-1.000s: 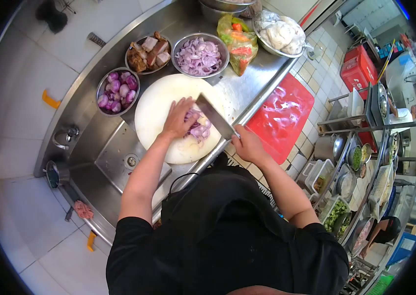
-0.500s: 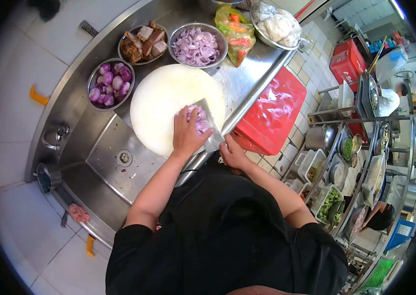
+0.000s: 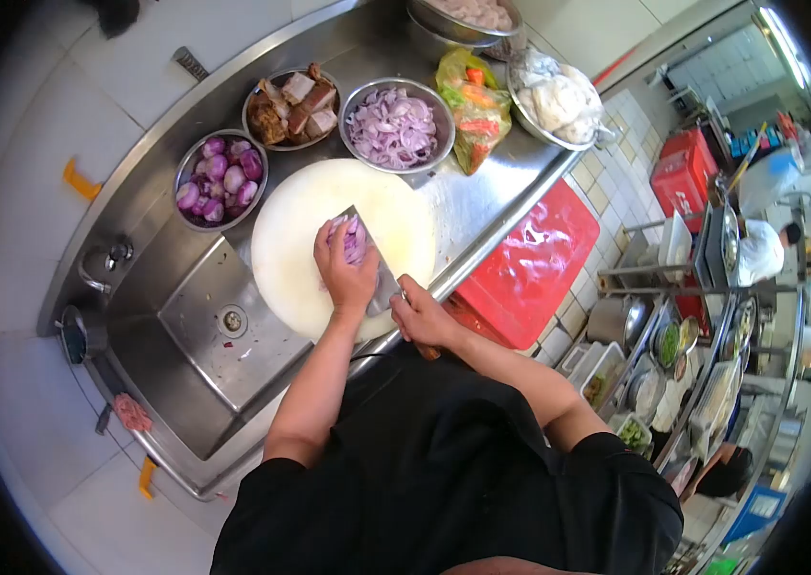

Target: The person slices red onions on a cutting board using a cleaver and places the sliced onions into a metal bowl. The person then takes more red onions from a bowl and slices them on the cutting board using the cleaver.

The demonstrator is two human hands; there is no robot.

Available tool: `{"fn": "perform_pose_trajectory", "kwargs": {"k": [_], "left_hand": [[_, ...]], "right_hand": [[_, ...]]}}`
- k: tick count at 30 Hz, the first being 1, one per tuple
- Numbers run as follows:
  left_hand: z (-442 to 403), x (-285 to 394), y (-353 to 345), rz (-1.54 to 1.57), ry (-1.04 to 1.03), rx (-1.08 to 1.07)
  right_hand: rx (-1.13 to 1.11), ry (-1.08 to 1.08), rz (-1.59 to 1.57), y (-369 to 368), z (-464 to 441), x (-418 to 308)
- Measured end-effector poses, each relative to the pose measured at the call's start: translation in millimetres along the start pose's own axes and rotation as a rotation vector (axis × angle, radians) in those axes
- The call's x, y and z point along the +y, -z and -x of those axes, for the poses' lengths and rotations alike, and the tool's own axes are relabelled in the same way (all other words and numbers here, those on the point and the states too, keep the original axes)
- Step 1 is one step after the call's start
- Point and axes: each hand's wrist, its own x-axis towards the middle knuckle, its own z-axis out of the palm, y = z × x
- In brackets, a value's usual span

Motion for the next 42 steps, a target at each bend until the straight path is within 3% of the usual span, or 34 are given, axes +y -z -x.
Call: {"fn": "perform_pose_trajectory", "kwargs": {"k": [7, 10, 12, 13, 15, 21, 23, 27, 31, 35, 37, 39, 42], "left_hand": [[-122.4, 56.6, -97.8, 0.074, -0.189, 0.091], [-179.1, 39.6, -148.5, 0.029, -0.261, 0.075], [-205.5, 12.5, -172.9, -0.025, -0.052, -0.086], [-212.5, -0.8, -177.8, -0.028, -0.047, -0.083], [-218.3, -19.3, -181.7, -0.262, -0.12, -0.157], [-197.8, 30.9, -121.3, -0.032, -0.102, -0.065], [-177.0, 34.6, -102.7, -0.073, 0.063, -0.228], [-92.4, 12.9, -83.0, -0.294, -0.393, -0.357], [-41.3, -2.5, -45.1, -0.292, -0.315, -0.377], [-6.5, -10.1, 19.5, -0.32, -0.294, -0.562], [-4.2, -8.8, 43.8, -0.41, -0.391, -0.469], [-22.7, -17.3, 58.1, -0.347, -0.145, -0.345], [-65.4, -29.9, 53.6, -0.327, -0.221, -0.306]], "right_hand": [[0.126, 0.08, 0.072, 101.5, -71.1, -81.2], [0.174, 0.118, 0.118, 144.8, -85.8, -121.5], [0.254, 0.121, 0.097, 170.3, -88.3, -131.8], [0.248, 0.118, 0.099, 183.6, -88.6, -131.5], [0.298, 0.13, 0.031, 207.6, -87.6, -128.9], [0.246, 0.077, -0.142, 229.7, -83.6, -114.0], [0.215, 0.076, -0.134, 225.1, -81.6, -109.9], [0.155, 0.074, -0.141, 209.8, -71.4, -91.4], [0.064, 0.121, -0.043, 204.6, -46.4, -56.8], [0.02, 0.166, 0.386, 182.7, -19.3, -42.2], [0.057, 0.2, 0.568, 164.8, -7.5, -53.4], [0.129, 0.163, 0.77, 138.4, -2.8, -65.6], [0.187, 0.241, 0.919, 104.8, -16.7, -64.4]]}}
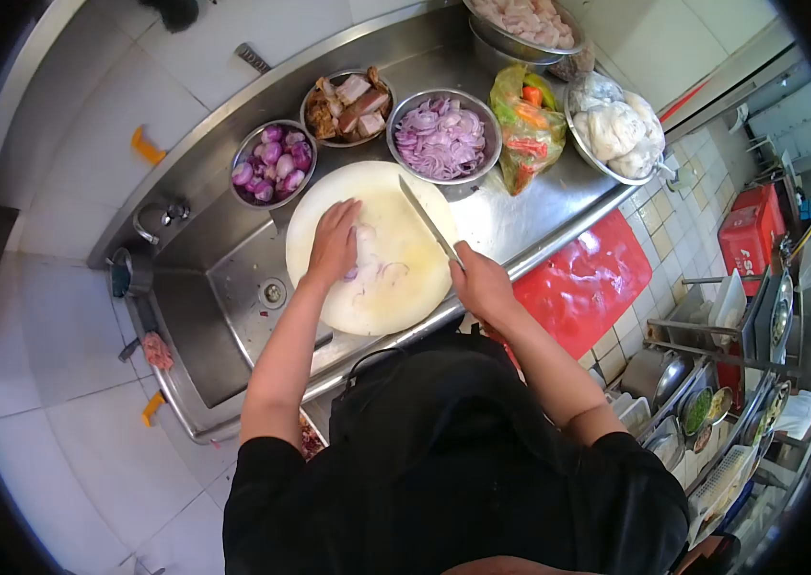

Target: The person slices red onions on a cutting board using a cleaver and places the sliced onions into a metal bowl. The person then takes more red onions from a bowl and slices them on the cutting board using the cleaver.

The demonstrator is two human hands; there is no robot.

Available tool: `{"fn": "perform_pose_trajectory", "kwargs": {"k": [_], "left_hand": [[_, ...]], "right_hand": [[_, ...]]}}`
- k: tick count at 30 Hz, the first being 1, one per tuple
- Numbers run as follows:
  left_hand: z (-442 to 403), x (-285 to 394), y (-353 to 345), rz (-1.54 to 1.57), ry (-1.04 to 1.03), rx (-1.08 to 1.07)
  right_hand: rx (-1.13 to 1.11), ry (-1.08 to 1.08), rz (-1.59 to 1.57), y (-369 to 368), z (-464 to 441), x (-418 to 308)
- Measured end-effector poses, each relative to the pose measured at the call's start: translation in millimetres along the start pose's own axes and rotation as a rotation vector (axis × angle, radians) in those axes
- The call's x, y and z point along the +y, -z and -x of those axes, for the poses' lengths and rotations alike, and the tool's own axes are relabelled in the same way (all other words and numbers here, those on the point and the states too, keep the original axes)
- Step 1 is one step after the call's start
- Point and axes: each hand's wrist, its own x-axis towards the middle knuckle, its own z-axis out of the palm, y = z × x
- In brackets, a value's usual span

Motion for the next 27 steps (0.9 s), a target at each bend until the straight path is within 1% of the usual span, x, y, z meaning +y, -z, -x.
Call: {"fn": "perform_pose_trajectory", "kwargs": {"k": [2, 3, 5, 6, 7, 8, 9, 11, 12, 13, 14, 16, 17, 19, 20, 21, 23, 25, 27], "left_hand": [[-3.4, -15.0, -9.9, -0.154, -0.175, -0.156], [3.8, -14.6, -8.7, -0.145, -0.173, -0.152], [25.5, -13.9, -4.1, 0.014, -0.146, -0.223], [42.9, -11.9, 1.4, 0.016, -0.144, -0.223], [63.5, -9.9, 8.9, 0.079, -0.096, -0.29], [77.2, -9.5, 15.4, 0.142, -0.049, -0.361], [83.8, -11.7, 19.3, 0.144, -0.054, -0.367], [93.6, -15.3, 23.6, 0.132, 0.059, -0.139], [89.2, -6.9, 31.9, 0.128, 0.088, -0.075], [84.6, -6.7, 28.4, 0.137, 0.087, -0.074], [78.4, -7.0, 24.6, 0.129, 0.054, -0.099], [84.7, -2.6, 12.8, 0.097, 0.02, -0.175], [94.1, 0.1, 8.3, 0.1, 0.025, -0.165], [112.5, 15.4, 12.1, 0.25, -0.068, -0.221], [120.3, 19.7, 14.2, 0.321, 0.045, -0.224], [121.1, 23.0, 17.2, 0.321, 0.047, -0.232], [116.5, 26.7, 21.9, 0.309, 0.173, -0.045], [105.6, 23.5, 9.9, 0.347, 0.188, -0.047], [95.2, 34.9, -6.9, 0.093, 0.13, -0.091]], "right_hand": [[0.059, 0.083, 0.144, -22.8, -5.9, -7.1], [0.057, 0.08, 0.154, -27.4, -1.7, -15.2], [0.005, 0.084, 0.306, -37.2, 9.4, -29.0], [0.021, 0.159, 0.32, -45.0, 19.2, -27.4], [0.024, 0.158, 0.319, -49.1, 29.5, -28.9], [-0.02, 0.202, 0.314, -52.8, 40.5, -30.5], [-0.065, 0.245, 0.31, -54.8, 49.1, -32.6], [-0.079, 0.246, 0.265, -55.2, 61.6, -37.3], [-0.041, 0.251, 0.189, -56.5, 67.1, -37.9], [-0.004, 0.257, 0.117, -56.9, 72.2, -36.9], [-0.007, 0.253, 0.126, -58.9, 76.3, -31.5], [0.041, 0.122, -0.014, -66.2, 81.6, -9.1], [0.038, 0.129, -0.006, -70.0, 84.2, 3.1], [0.088, -0.004, -0.462, -72.9, 92.1, 17.6], [-0.098, -0.271, -0.692, -64.5, 96.4, 23.2], [-0.1, -0.279, -0.696, -68.0, 100.1, 32.1], [-0.189, -0.27, -0.858, -80.9, 104.0, 49.4], [-0.225, -0.261, -0.865, -82.4, 104.5, 33.7], [-0.305, -0.279, -0.825, -92.3, 101.0, 22.2]]}}
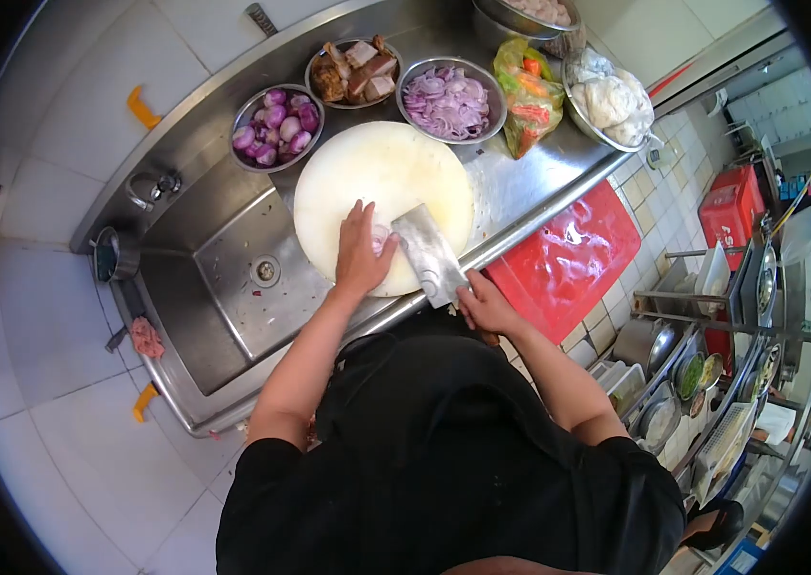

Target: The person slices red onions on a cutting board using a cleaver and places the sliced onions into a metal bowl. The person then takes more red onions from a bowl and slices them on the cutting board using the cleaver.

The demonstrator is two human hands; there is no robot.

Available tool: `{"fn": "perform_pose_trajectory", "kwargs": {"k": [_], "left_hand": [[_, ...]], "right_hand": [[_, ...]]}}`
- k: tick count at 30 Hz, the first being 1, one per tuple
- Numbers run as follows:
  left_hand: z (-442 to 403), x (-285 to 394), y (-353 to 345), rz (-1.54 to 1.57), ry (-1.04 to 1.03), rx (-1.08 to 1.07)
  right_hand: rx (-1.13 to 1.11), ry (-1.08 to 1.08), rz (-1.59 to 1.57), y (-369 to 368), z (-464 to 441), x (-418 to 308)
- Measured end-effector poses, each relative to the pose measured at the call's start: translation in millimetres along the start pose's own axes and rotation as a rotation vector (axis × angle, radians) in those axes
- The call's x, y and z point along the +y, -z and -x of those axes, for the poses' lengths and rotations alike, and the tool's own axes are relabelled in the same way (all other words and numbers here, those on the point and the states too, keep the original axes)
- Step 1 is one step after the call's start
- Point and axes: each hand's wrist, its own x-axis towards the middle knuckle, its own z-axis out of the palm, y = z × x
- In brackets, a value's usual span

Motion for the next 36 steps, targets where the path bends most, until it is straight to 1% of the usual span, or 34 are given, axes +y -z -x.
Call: {"fn": "perform_pose_trajectory", "kwargs": {"k": [2, 5, 6, 8, 9, 13, 14, 16, 17, 18, 20, 21, 23, 24, 26, 27, 28, 30, 31, 33, 34, 36], "left_hand": [[-3.1, 7.0, -15.5, -0.042, 0.006, -0.046], [-4.3, 18.7, -31.7, -0.123, 0.073, 0.01], [-4.5, 18.2, -32.2, -0.126, 0.061, 0.005], [-9.2, 17.8, -32.1, -0.027, 0.163, 0.068], [-11.6, 21.7, -32.1, -0.004, 0.167, 0.104], [-53.4, 42.1, -31.3, 0.053, 0.09, 0.186], [-75.3, 52.0, -30.3, 0.047, 0.006, 0.216], [-125.4, 73.2, -31.8, 0.082, -0.135, 0.279], [-153.2, 83.9, -33.6, 0.126, -0.189, 0.292], [-182.9, 93.4, -36.3, 0.156, -0.293, 0.31], [-240.6, 101.2, -47.0, 0.152, -0.357, 0.232], [-264.0, 99.6, -54.8, 0.156, -0.365, 0.24], [-299.0, 99.6, -71.2, 0.132, -0.05, 0.164], [-303.4, 110.4, -70.4, 0.139, -0.059, 0.165], [-300.6, 142.0, -52.6, 0.208, -0.178, 0.218], [-296.2, 157.4, -50.0, 0.251, -0.242, 0.192], [-289.5, 169.2, -53.5, 0.249, -0.246, 0.184], [-274.9, 191.7, -61.6, 0.22, -0.423, 0.152], [-268.5, 198.7, -67.0, 0.218, -0.418, 0.156], [-259.3, 204.2, -71.7, 0.068, -0.469, 0.024], [-265.0, 192.7, -80.1, 0.053, -0.448, 0.033], [-283.9, 154.6, -97.6, 0.021, -0.243, 0.092]], "right_hand": [[-0.035, 0.025, 0.028, -12.8, -11.1, 3.3], [-0.126, 0.028, 0.154, -32.8, -22.5, -11.8], [-0.117, 0.033, 0.145, -36.9, -26.2, -14.3], [-0.207, 0.021, -0.004, -38.1, -33.5, -21.8], [-0.225, 0.03, -0.028, -35.9, -35.9, -26.4], [-0.174, 0.071, -0.037, -6.9, -32.6, -59.3], [-0.165, 0.077, -0.033, 4.3, -29.4, -74.2], [-0.031, 0.113, -0.02, 27.1, -22.0, -108.4], [0.023, 0.16, -0.073, 37.7, -18.6, -124.4], [0.081, 0.16, -0.051, 50.1, -16.5, -137.2], [0.185, 0.234, -0.031, 78.6, -15.5, -149.2], [0.19, 0.242, -0.024, 89.9, -13.0, -154.1], [0.323, 0.232, -0.123, 111.3, -8.4, -162.9], [0.333, 0.237, -0.119, 119.8, -8.6, -164.6], [0.403, 0.25, -0.158, 133.0, -14.4, -163.5], [0.41, 0.25, -0.166, 135.9, -20.2, -162.0], [0.428, 0.27, -0.186, 137.3, -28.3, -161.7], [0.442, 0.289, -0.202, 137.9, -40.4, -167.7], [0.457, 0.286, -0.249, 136.6, -46.1, -173.4], [0.461, 0.307, -0.295, 137.7, -61.9, -175.6], [0.495, 0.317, -0.287, 136.1, -66.2, -177.5], [0.558, 0.33, -0.262, 138.6, -73.7, -174.8]]}}
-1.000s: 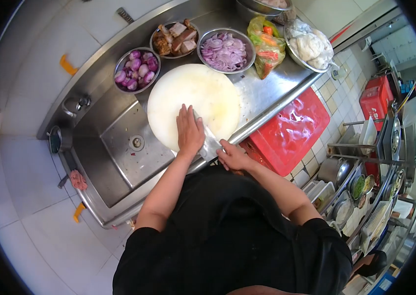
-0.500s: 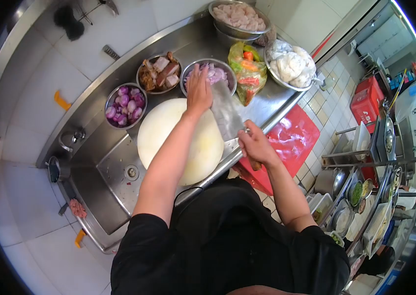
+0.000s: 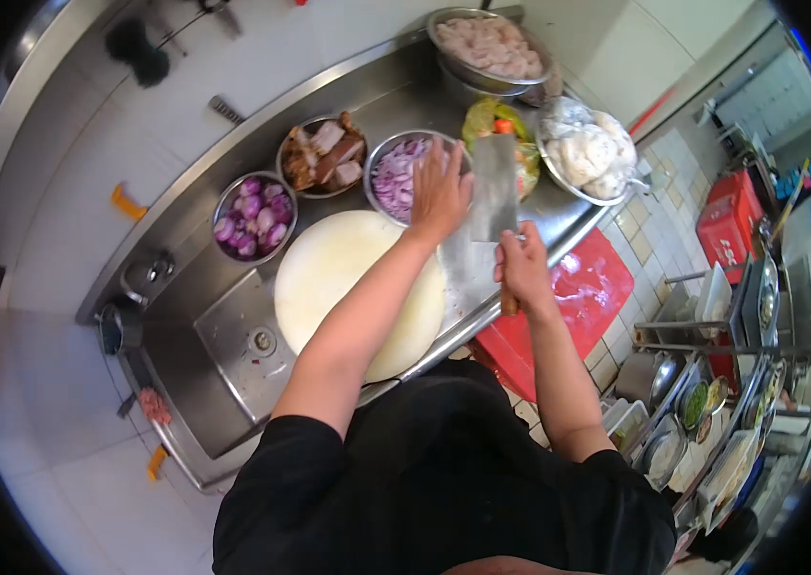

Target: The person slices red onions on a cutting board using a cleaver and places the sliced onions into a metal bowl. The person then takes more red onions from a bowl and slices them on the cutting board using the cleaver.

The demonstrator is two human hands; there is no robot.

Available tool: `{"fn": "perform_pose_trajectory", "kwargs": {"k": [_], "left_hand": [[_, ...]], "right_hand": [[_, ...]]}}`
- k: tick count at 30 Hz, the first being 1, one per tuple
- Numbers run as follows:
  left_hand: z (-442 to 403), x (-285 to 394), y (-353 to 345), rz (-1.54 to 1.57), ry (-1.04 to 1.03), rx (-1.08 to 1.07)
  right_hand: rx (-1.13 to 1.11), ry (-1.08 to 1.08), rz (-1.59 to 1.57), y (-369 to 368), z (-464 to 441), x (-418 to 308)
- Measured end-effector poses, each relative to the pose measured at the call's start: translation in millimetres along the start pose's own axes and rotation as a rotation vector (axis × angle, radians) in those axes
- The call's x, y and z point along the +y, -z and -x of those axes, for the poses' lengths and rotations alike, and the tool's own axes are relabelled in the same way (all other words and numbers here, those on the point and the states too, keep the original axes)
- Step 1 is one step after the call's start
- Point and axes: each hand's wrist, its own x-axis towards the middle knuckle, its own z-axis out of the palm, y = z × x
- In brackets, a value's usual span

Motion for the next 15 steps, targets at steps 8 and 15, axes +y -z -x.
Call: {"fn": "perform_pose_trajectory", "kwargs": {"k": [8, 15], "left_hand": [[34.9, -161.9, 112.1, -0.069, 0.243, 0.428], [79.2, -264.8, 181.9, -0.411, 0.549, 0.098]], "right_hand": [[0.09, -0.008, 0.038, 51.0, 45.9, 21.5], [0.031, -0.113, 0.176, 48.7, 107.5, 44.0]]}}
